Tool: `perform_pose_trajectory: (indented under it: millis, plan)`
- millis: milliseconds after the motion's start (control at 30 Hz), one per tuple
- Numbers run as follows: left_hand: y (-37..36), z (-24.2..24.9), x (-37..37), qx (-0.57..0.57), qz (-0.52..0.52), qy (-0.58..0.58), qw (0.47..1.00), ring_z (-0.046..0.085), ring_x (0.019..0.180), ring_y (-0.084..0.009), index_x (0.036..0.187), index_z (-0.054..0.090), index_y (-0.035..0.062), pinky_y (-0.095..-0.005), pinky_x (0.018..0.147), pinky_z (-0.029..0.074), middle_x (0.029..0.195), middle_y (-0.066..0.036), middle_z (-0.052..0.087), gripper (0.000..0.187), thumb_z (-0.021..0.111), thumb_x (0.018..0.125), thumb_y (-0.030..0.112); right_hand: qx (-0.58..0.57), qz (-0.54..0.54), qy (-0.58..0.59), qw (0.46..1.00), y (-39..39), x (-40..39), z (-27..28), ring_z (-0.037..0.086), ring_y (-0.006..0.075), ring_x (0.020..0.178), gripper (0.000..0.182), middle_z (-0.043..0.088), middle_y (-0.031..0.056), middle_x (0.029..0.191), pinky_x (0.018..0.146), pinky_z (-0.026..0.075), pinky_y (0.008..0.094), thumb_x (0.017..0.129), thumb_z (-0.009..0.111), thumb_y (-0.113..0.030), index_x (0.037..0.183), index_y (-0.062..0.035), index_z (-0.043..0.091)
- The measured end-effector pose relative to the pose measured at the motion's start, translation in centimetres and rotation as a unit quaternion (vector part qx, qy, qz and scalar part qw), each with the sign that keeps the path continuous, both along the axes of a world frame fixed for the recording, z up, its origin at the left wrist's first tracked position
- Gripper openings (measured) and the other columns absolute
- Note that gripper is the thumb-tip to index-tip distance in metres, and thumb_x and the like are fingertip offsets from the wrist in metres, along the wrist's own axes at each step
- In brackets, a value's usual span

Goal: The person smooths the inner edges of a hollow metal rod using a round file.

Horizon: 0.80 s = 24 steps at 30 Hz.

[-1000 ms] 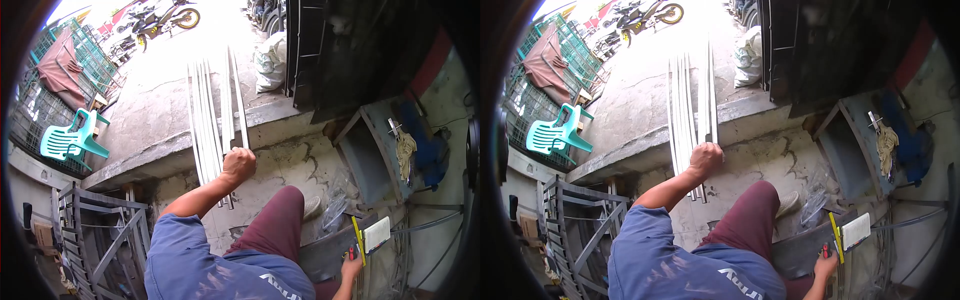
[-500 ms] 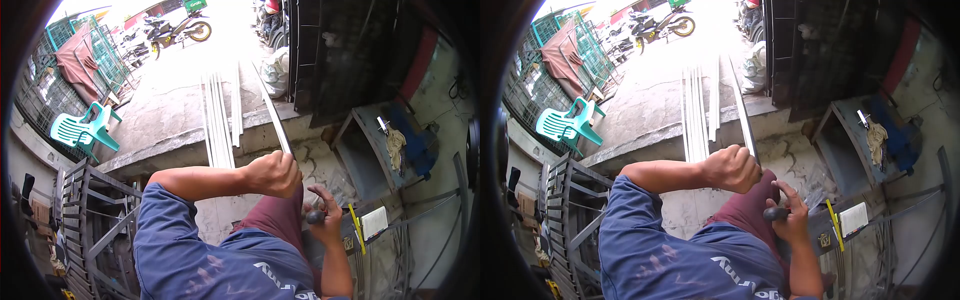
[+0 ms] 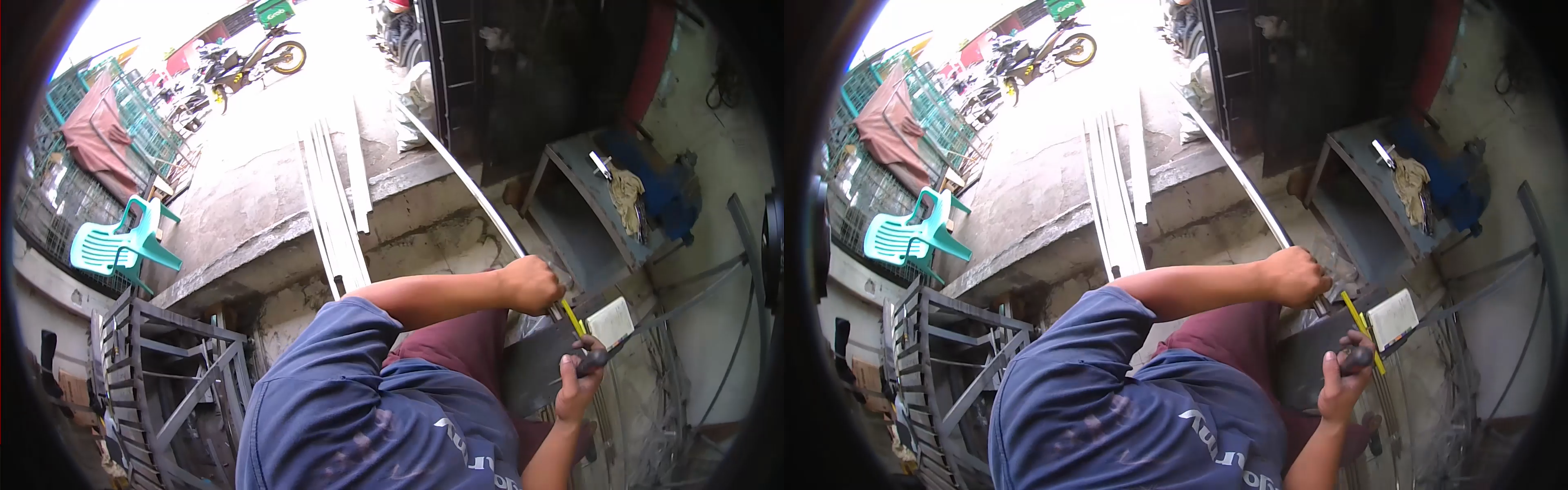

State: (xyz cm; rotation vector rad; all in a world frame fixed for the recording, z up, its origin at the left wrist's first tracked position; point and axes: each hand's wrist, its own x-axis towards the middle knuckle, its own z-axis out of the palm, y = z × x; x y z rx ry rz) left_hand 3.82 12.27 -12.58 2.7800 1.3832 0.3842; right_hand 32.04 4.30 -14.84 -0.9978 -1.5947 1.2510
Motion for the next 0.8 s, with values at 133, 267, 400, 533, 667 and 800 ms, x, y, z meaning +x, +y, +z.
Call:
perform_pose_trajectory:
  millis: [133, 267, 400, 533, 667, 800]
  plan:
    - [0.9, -10.2, 3.8, -0.185, 0.017, 0.081, 0.979, 0.078, 0.083, -0.0321, 0.097, 0.077, 0.0145, -0.0480, 0.072, 0.061, 0.086, -0.012, 0.078, 0.019, 0.073, 0.084, 0.027, -0.021, -0.171, -0.044, 0.984, -2.7, 3.9, -0.8, 0.059, 0.0185, 0.108, 0.043, 0.061, 0.0101, 0.125, 0.097, 0.050, 0.0320, 0.109, 0.065, -0.022, 0.141, 0.0036, 0.050]
    - [0.8, -15.4, 6.0, -0.146, 0.016, -0.022, 0.989, 0.076, 0.078, -0.0373, 0.094, 0.076, 0.0143, -0.0518, 0.069, 0.059, 0.084, -0.015, 0.077, 0.016, 0.073, 0.088, 0.028, 0.004, -0.257, -0.181, 0.949, -5.8, 9.2, 0.6, 0.057, 0.0202, 0.093, 0.034, 0.057, 0.0078, 0.100, 0.089, 0.051, 0.0342, 0.109, 0.068, -0.028, 0.125, 0.0013, 0.058]
    - [1.1, -14.5, 10.6, -0.092, 0.008, -0.038, 0.995, 0.075, 0.074, -0.0387, 0.089, 0.076, 0.0138, -0.0507, 0.069, 0.060, 0.078, -0.015, 0.075, 0.033, 0.081, 0.089, 0.046, 0.026, -0.352, -0.264, 0.897, -9.1, 13.9, 0.0, 0.062, 0.0199, 0.092, 0.036, 0.066, 0.0088, 0.104, 0.089, 0.052, 0.0346, 0.108, 0.069, -0.030, 0.124, 0.0012, 0.061]
    - [2.0, -13.1, 15.7, -0.080, -0.026, -0.018, 0.996, 0.075, 0.074, -0.0394, 0.090, 0.077, 0.0142, -0.0508, 0.069, 0.060, 0.078, -0.015, 0.075, 0.041, 0.080, 0.089, 0.055, 0.008, -0.469, -0.181, 0.864, -9.6, 18.1, -1.1, 0.066, 0.0177, 0.080, 0.036, 0.074, 0.0083, 0.099, 0.079, 0.054, 0.0321, 0.108, 0.069, -0.033, 0.121, -0.0003, 0.062]
    - [3.0, -13.7, 21.4, -0.085, -0.041, 0.000, 0.996, 0.077, 0.077, -0.0379, 0.088, 0.075, 0.0111, -0.0492, 0.069, 0.062, 0.081, -0.015, 0.077, 0.046, 0.084, 0.084, 0.056, 0.028, -0.510, 0.033, 0.859, -8.1, 23.2, -3.9, 0.066, 0.0142, 0.069, 0.028, 0.076, 0.0152, 0.093, 0.059, 0.050, 0.0286, 0.112, 0.063, -0.028, 0.108, -0.0013, 0.059]
    - [5.1, -15.7, 23.5, -0.221, -0.072, 0.057, 0.971, 0.077, 0.092, -0.0401, 0.101, 0.079, 0.0060, -0.0503, 0.084, 0.062, 0.093, -0.020, 0.078, 0.062, 0.084, 0.082, 0.065, 0.021, -0.553, 0.210, 0.806, -6.9, 25.7, -10.7, 0.066, 0.0175, 0.067, 0.027, 0.075, 0.0192, 0.092, 0.057, 0.048, 0.0293, 0.112, 0.063, -0.027, 0.105, -0.0013, 0.058]
